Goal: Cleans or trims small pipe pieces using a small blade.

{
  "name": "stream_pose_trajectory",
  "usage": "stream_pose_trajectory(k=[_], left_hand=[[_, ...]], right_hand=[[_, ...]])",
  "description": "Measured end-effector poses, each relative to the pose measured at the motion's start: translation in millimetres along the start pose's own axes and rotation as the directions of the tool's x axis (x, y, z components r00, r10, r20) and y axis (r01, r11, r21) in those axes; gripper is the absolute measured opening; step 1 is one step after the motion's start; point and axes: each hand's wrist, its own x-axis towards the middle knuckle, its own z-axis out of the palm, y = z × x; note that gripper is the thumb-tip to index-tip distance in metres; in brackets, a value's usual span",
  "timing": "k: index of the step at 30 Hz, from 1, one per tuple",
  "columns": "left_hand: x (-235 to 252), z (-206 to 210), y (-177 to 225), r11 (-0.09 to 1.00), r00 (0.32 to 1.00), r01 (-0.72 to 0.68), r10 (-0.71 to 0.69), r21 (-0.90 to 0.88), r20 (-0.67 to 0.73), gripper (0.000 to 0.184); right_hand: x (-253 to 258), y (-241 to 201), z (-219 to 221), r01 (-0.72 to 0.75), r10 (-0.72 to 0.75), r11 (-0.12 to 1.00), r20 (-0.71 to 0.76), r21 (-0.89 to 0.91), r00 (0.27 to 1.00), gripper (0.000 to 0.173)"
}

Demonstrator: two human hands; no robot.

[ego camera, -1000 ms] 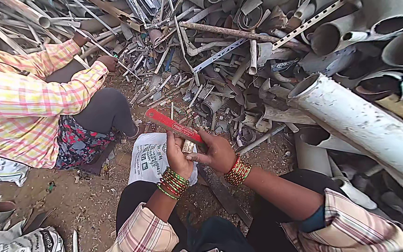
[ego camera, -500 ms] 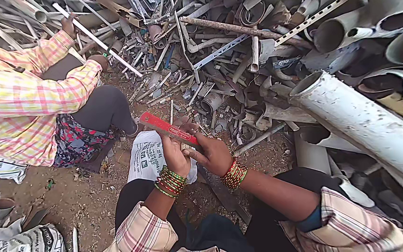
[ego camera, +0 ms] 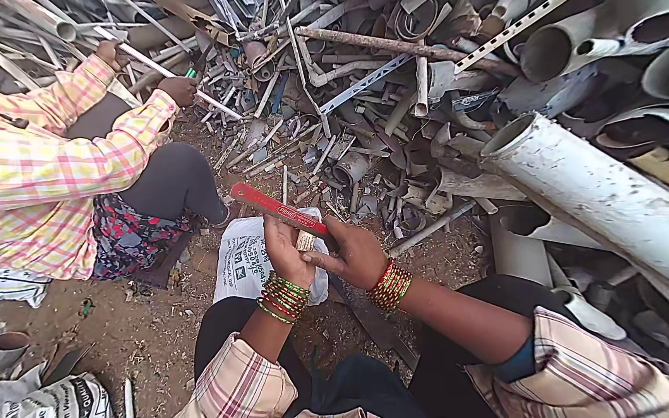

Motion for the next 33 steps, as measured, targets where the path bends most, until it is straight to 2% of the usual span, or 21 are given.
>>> stream_pose_trajectory(k=[6,13,16,19,22,24,28,30,33], left_hand=[[-1,-2,-7,0.996,0.996,-0.084,0.084,0.008,0.044,0.062],[0,-1,-3,0.997,0.996,-0.082,0.082,-0.006,0.043,0.068],[1,1,0,0.996,0.995,-0.088,0.087,0.028,0.039,0.068],[1,2,0,0.992,0.993,-0.116,0.115,0.054,0.019,0.063],[4,-2,-4,0.992,0.994,-0.109,0.109,0.057,0.003,0.069],[4,1,-3,0.996,0.995,-0.079,0.082,0.049,-0.056,0.069],[4,8,-2,0.998,0.995,-0.034,0.038,0.044,-0.094,0.059],[11,12,-4,0.999,0.979,-0.051,0.053,0.015,-0.196,0.055],[19,12,-5,0.999,0.971,-0.030,0.024,-0.022,-0.238,0.055]], right_hand=[[-5,-9,6,-0.019,0.019,1.000,0.018,-0.019,1.000,0.059],[-5,-8,13,0.078,-0.084,0.995,-0.115,-0.055,0.990,0.057],[0,-4,14,0.135,-0.137,0.991,-0.167,-0.024,0.976,0.043],[-1,-5,15,0.093,-0.091,0.996,-0.136,0.013,0.987,0.037],[-5,-9,17,0.088,-0.085,0.996,-0.113,0.025,0.990,0.034],[-4,-10,15,0.064,-0.061,0.998,-0.089,0.024,0.994,0.034],[5,-4,12,-0.056,0.057,0.998,-0.061,0.011,0.997,0.034],[4,-14,11,-0.098,0.097,0.995,0.033,0.027,0.995,0.038],[10,-20,7,-0.182,0.178,0.983,0.154,0.015,0.972,0.039]])
